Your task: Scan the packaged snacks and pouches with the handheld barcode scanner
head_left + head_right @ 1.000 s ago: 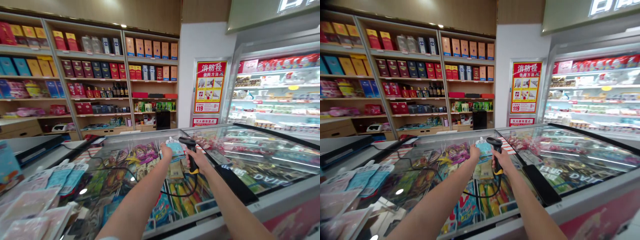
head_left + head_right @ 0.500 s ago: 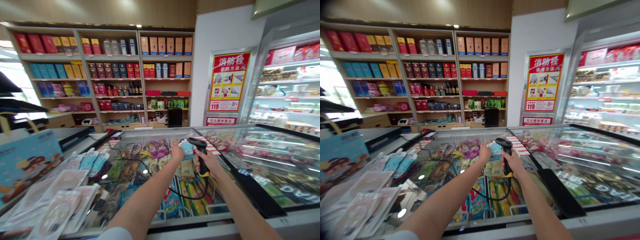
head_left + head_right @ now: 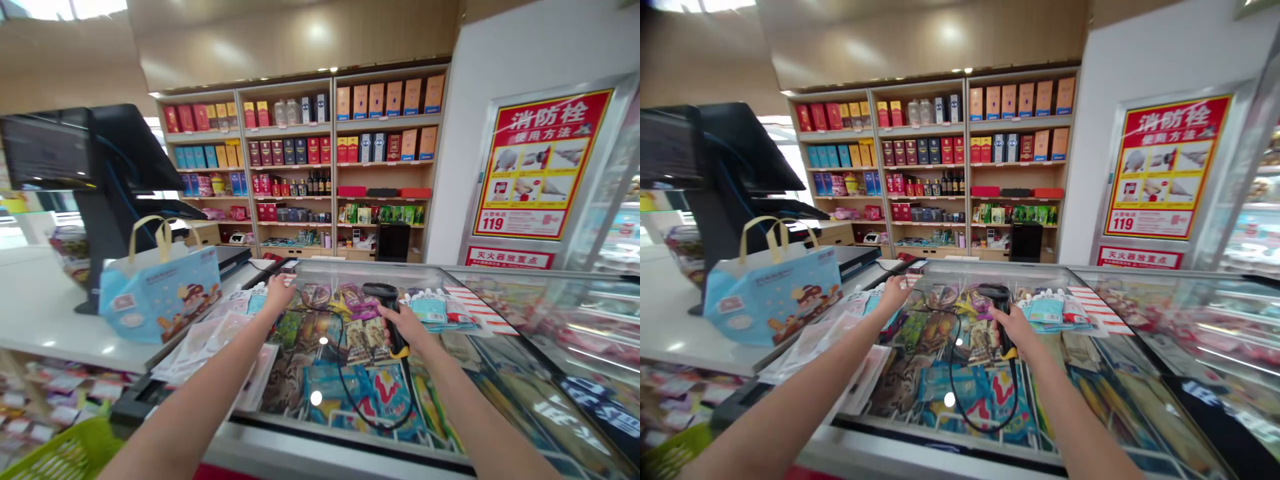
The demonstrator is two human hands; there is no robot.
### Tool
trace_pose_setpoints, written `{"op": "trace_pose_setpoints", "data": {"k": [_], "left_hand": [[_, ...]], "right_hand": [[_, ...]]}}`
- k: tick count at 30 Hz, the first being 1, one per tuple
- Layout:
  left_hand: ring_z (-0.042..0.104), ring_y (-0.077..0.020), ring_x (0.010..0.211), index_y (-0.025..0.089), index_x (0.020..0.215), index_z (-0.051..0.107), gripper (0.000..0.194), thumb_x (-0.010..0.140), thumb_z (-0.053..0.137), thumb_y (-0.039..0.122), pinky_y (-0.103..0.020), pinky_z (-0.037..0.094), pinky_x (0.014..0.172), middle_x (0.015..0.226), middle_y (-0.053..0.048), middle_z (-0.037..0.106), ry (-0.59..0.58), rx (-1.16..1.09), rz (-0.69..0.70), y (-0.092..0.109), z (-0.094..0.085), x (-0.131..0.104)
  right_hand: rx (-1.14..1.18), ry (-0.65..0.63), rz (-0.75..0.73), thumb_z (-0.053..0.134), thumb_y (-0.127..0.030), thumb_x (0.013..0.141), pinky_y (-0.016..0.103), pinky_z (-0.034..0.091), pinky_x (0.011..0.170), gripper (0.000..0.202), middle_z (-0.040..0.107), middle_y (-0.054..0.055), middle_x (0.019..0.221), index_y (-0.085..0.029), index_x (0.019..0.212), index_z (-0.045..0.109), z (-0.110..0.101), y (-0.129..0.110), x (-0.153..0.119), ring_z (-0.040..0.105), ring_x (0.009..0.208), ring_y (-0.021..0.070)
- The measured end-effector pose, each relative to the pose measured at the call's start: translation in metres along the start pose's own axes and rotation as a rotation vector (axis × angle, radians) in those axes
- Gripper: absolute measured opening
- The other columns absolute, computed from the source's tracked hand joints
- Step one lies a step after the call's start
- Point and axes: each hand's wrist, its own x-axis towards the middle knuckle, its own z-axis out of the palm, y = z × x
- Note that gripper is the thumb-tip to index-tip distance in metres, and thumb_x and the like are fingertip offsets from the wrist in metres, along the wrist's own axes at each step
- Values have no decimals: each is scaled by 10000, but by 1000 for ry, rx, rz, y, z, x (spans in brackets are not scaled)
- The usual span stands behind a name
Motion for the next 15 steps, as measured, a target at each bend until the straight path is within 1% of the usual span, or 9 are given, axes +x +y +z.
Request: {"op": "trace_pose_setpoints", "data": {"k": [1, 3, 5, 6, 8, 10, 12, 15], "left_hand": [[545, -289, 1203, 165, 1006, 615, 317, 701, 651, 246, -338, 426, 964, 1199, -164, 601, 18, 61, -9, -16, -18, 5], [599, -316, 1120, 158, 1027, 592, 363, 700, 667, 296, -356, 458, 898, 1110, -172, 642, 19, 180, -101, -47, -49, 14], [637, -344, 1038, 162, 990, 586, 397, 664, 714, 349, -369, 480, 824, 1005, -163, 672, 5, 286, -217, -77, -72, 22], [648, -355, 1007, 167, 950, 589, 401, 638, 739, 370, -372, 485, 796, 957, -154, 681, -11, 326, -255, -90, -80, 25], [656, -371, 973, 176, 854, 590, 403, 585, 782, 406, -379, 488, 770, 886, -144, 687, -55, 384, -280, -112, -90, 30], [656, -380, 956, 181, 783, 591, 417, 543, 807, 444, -393, 491, 769, 850, -146, 690, -103, 415, -267, -125, -93, 35], [650, -392, 967, 178, 771, 607, 447, 505, 823, 466, -415, 492, 786, 862, -156, 698, -135, 437, -263, -130, -94, 39], [629, -409, 1022, 154, 833, 647, 517, 454, 844, 445, -437, 483, 841, 951, -180, 703, -165, 434, -281, -126, -95, 45]], "right_hand": [[4, -19, -2, 724, -370, 703, 221, 448, 335, 311, 534, -66, 483, -205, 741, 464, 10, 1, 3, 488, 357, 96], [14, -57, -7, 723, -378, 702, 218, 445, 337, 313, 531, -68, 481, -205, 738, 463, 29, 4, 8, 490, 362, 96], [2, -88, 5, 712, -395, 710, 220, 446, 344, 319, 512, -66, 455, -204, 701, 457, 44, 10, 13, 483, 354, 95], [-10, -104, 11, 708, -402, 713, 220, 448, 350, 322, 507, -64, 445, -202, 687, 457, 49, 14, 16, 482, 351, 95], [-30, -127, 18, 709, -411, 710, 221, 447, 356, 323, 511, -62, 439, -200, 683, 466, 56, 22, 19, 478, 347, 94], [-33, -135, 8, 712, -408, 703, 221, 446, 356, 312, 532, -64, 462, -201, 707, 479, 58, 29, 21, 484, 354, 95], [-46, -125, 20, 702, -396, 713, 223, 440, 351, 297, 531, -65, 466, -203, 701, 476, 58, 34, 21, 480, 352, 97], [-84, -78, 98, 666, -380, 756, 224, 425, 346, 298, 489, -63, 420, -204, 645, 453, 56, 36, 18, 459, 327, 97]]}}
